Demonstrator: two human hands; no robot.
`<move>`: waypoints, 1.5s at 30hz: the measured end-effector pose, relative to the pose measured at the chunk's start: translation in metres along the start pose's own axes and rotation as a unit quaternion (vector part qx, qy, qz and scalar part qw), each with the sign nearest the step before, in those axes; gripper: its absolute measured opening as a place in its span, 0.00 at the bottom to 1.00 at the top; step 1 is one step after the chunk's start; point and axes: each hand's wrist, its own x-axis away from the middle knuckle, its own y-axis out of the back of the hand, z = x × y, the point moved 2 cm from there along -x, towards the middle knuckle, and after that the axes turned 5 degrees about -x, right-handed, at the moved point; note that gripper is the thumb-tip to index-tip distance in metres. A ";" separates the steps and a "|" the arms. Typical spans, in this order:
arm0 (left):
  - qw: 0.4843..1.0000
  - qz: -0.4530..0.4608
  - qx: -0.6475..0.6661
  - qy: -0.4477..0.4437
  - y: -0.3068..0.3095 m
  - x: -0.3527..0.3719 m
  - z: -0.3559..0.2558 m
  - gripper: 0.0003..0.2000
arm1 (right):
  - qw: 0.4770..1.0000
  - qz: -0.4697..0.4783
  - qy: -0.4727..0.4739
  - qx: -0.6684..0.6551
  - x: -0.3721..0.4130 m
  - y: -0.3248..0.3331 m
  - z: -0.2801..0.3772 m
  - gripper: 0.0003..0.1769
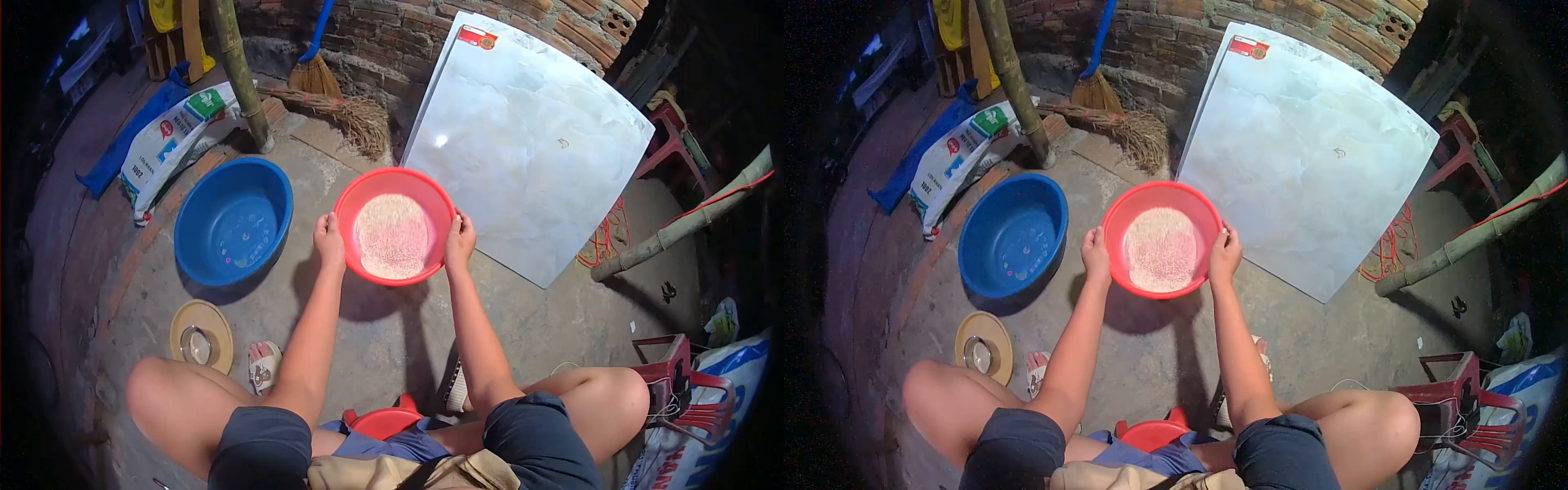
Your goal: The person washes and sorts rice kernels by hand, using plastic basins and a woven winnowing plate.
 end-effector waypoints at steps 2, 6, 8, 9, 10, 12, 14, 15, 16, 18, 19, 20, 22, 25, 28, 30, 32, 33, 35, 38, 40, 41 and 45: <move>1.000 -0.014 -0.016 -0.022 0.008 0.001 0.009 0.11 | 0.995 -0.013 0.044 0.084 0.016 -0.002 0.005 0.17; 0.977 -0.087 -0.193 -0.001 0.046 0.012 0.042 0.13 | 0.973 0.089 -0.056 0.207 0.042 -0.005 -0.052 0.15; 0.957 -0.093 -0.273 0.014 0.064 0.025 0.049 0.15 | 0.964 0.099 -0.027 0.246 0.069 -0.008 -0.066 0.15; 0.932 -0.090 -0.351 0.023 0.074 0.030 0.051 0.16 | 0.955 0.100 0.006 0.279 0.081 -0.011 -0.068 0.16; 0.930 -0.103 -0.351 0.029 0.082 0.035 0.054 0.16 | 0.945 0.126 -0.006 0.301 0.089 -0.012 -0.075 0.17; 0.889 -0.073 -0.445 0.085 0.094 0.038 0.061 0.17 | 0.932 0.157 -0.005 0.327 0.098 -0.012 -0.097 0.20; 0.877 -0.061 -0.461 0.123 0.109 0.031 0.081 0.18 | 0.922 0.186 0.002 0.340 0.093 -0.043 -0.097 0.23; 0.898 -0.053 -0.420 0.121 0.115 0.031 0.087 0.18 | 0.893 0.171 0.042 0.413 0.099 -0.051 -0.081 0.27; 0.910 -0.029 -0.390 0.139 0.118 0.032 0.084 0.18 | 0.858 0.156 0.084 0.483 0.105 -0.059 -0.065 0.31; 0.941 -0.102 -0.276 0.166 0.126 0.033 0.087 0.19 | 0.823 0.235 0.174 0.487 0.116 -0.081 -0.049 0.34; 0.953 -0.125 -0.190 0.199 0.137 0.031 0.094 0.19 | 0.780 0.291 0.260 0.488 0.124 -0.092 -0.048 0.36; 0.949 -0.143 -0.193 0.204 0.151 0.028 0.099 0.19 | 0.754 0.361 0.245 0.490 0.132 -0.100 -0.053 0.38; 0.893 -0.289 0.121 0.322 0.180 0.027 0.104 0.23 | 0.772 0.383 0.163 0.480 0.150 -0.110 -0.076 0.39; 0.782 -0.432 0.338 0.296 0.238 0.023 0.100 0.25 | 0.738 0.419 0.063 0.525 0.166 -0.110 -0.101 0.43; 0.741 -0.483 0.385 0.265 0.299 0.029 0.103 0.30 | 0.746 0.396 0.113 0.524 0.173 -0.107 -0.100 0.40; 0.701 -0.506 0.427 0.265 0.323 0.036 0.100 0.31 | 0.740 0.406 0.109 0.525 0.169 -0.112 -0.093 0.39; 0.604 -0.550 0.526 0.236 0.333 0.042 0.084 0.28 | 0.742 0.401 0.118 0.524 0.168 -0.110 -0.096 0.37; 0.601 -0.551 0.529 0.236 0.340 0.040 0.085 0.28 | 0.740 0.401 0.121 0.526 0.168 -0.113 -0.096 0.37; 0.581 -0.566 0.562 0.160 0.359 0.042 0.101 0.28 | 0.738 0.386 0.133 0.537 0.172 -0.111 -0.096 0.37; 0.518 -0.511 0.662 0.177 0.412 0.027 0.191 0.26 | 0.733 0.379 0.136 0.548 0.174 -0.112 -0.100 0.36; 0.566 -0.561 0.572 0.192 0.383 0.031 0.143 0.25 | 0.729 0.384 0.129 0.552 0.173 -0.114 -0.097 0.36; 0.609 -0.604 0.471 0.206 0.362 0.036 0.111 0.24 | 0.724 0.390 0.116 0.557 0.174 -0.114 -0.096 0.36; 0.664 -0.490 0.504 0.255 0.343 0.017 0.119 0.17 | 0.734 0.393 0.120 0.542 0.173 -0.112 -0.101 0.38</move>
